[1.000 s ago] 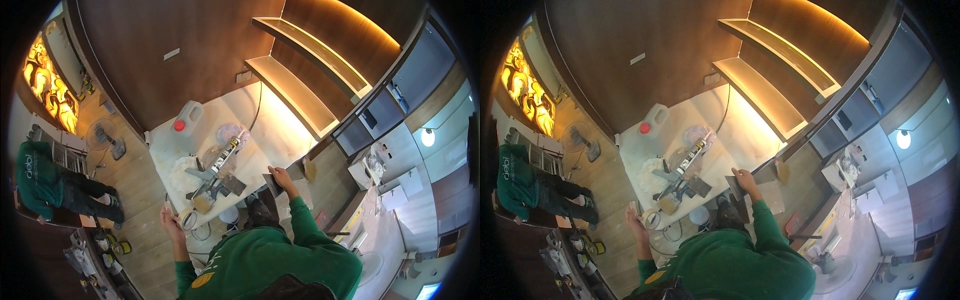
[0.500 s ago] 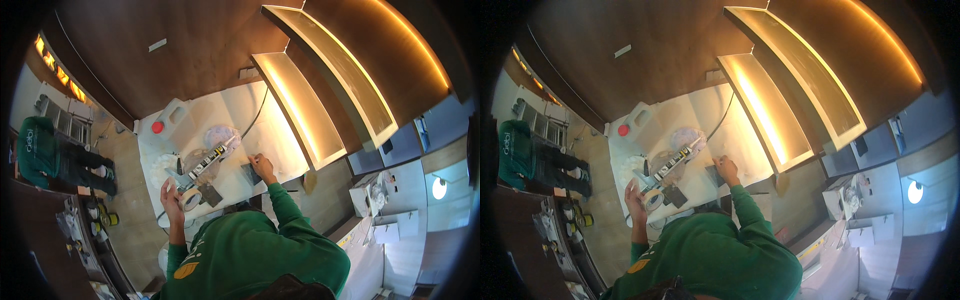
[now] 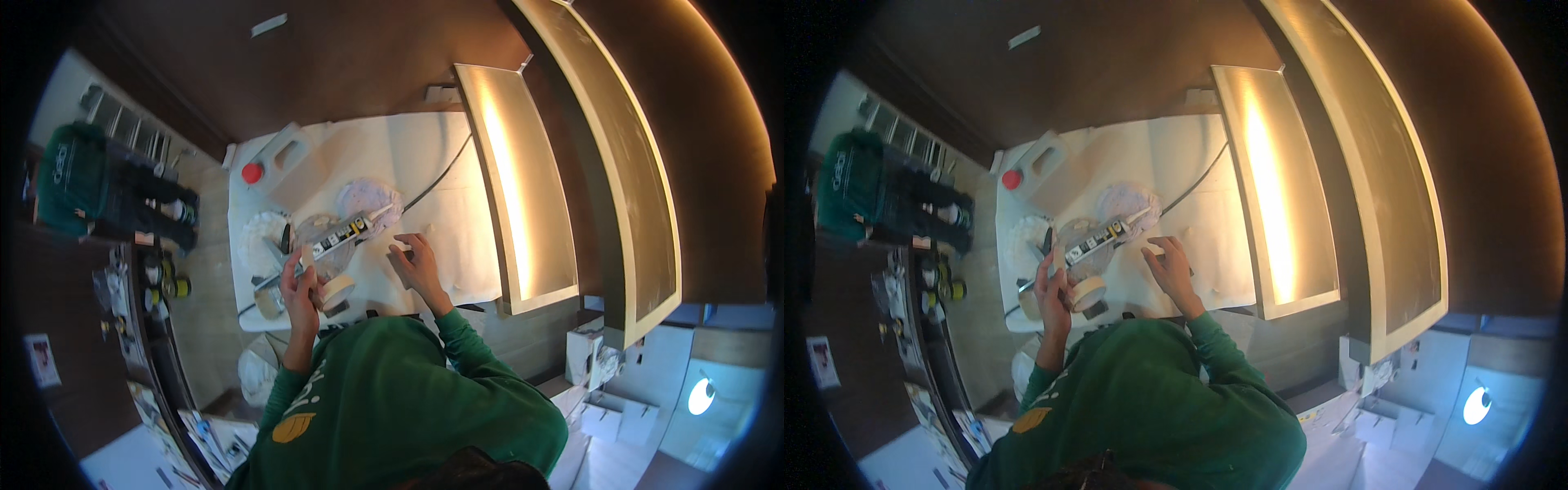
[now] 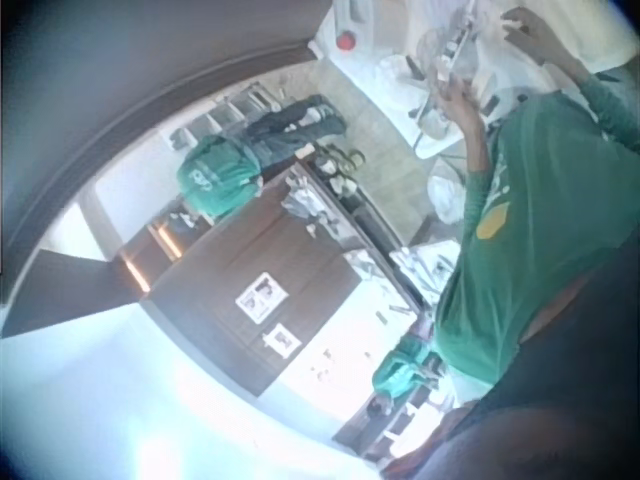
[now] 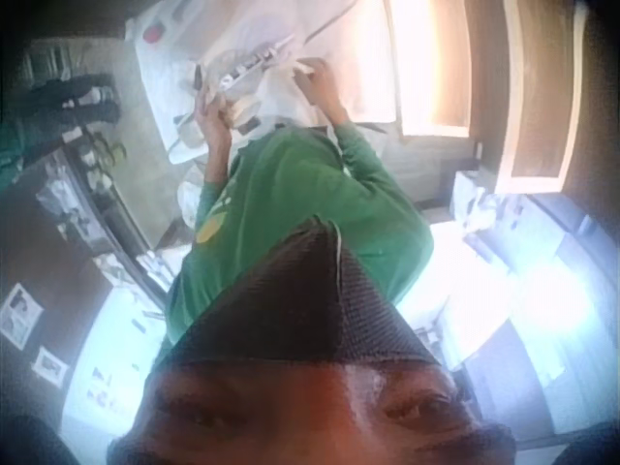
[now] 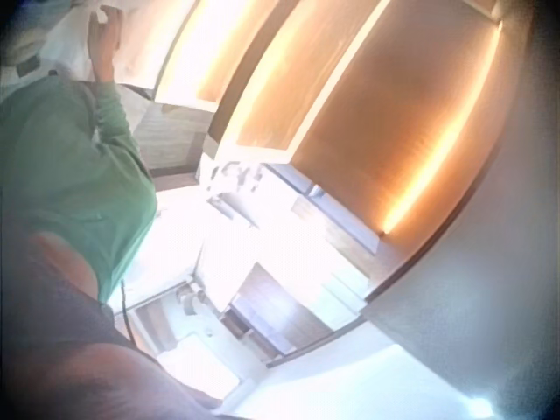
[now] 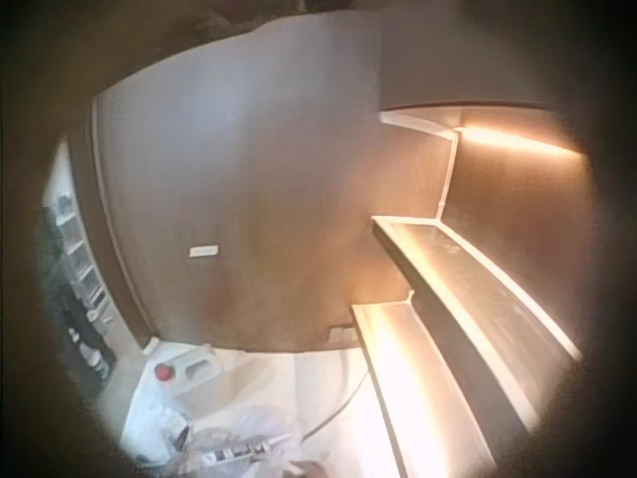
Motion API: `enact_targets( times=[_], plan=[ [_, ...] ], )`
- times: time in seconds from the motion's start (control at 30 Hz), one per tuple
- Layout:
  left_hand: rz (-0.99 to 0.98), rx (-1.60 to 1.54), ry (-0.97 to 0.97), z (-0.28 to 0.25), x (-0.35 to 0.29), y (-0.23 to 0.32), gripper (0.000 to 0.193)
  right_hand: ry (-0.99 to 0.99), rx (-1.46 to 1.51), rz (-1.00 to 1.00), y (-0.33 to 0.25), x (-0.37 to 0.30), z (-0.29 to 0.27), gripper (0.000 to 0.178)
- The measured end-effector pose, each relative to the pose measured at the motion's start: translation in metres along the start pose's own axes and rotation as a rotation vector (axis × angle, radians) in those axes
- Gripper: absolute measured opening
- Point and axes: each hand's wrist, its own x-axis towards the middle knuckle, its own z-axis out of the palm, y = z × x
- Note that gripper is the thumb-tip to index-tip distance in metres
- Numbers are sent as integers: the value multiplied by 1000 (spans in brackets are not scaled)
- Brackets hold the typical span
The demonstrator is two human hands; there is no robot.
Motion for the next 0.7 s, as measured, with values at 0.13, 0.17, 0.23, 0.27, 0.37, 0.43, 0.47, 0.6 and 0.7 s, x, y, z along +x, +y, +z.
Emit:
enact_targets(
  times=[0.13, 0.17, 0.23, 0.27, 0.37, 0.43, 0.47, 0.6, 0.7],
  plan=[
    [-7, -55, -8, 0, 0, 4, 47, -101, 86, -243, -13, 6, 25, 27],
    [8, -44, -81, -2, 2, 8, 48, -136, 60, -245, -19, 9, 26, 26],
    [38, -38, -209, -9, 3, 18, 52, -226, 129, -184, -39, 12, 31, 24],
    [55, -52, -268, -13, 6, 20, 54, -266, 172, -165, -45, 12, 36, 24],
    [44, -48, -388, -31, 4, 37, 60, -355, 305, -101, -70, 12, 52, 23],
    [21, -40, -495, -45, 12, 46, 63, -413, 422, -43, -90, 12, 65, 25],
    [20, -16, -527, -53, 15, 51, 63, -434, 477, -15, -98, 11, 69, 26],
    [41, 10, -683, -68, 31, 65, 63, -430, 610, -2, -122, 12, 96, 24],
    [3, -3, -761, -75, 35, 69, 63, -423, 655, 8, -136, 10, 107, 18]
  ],
)
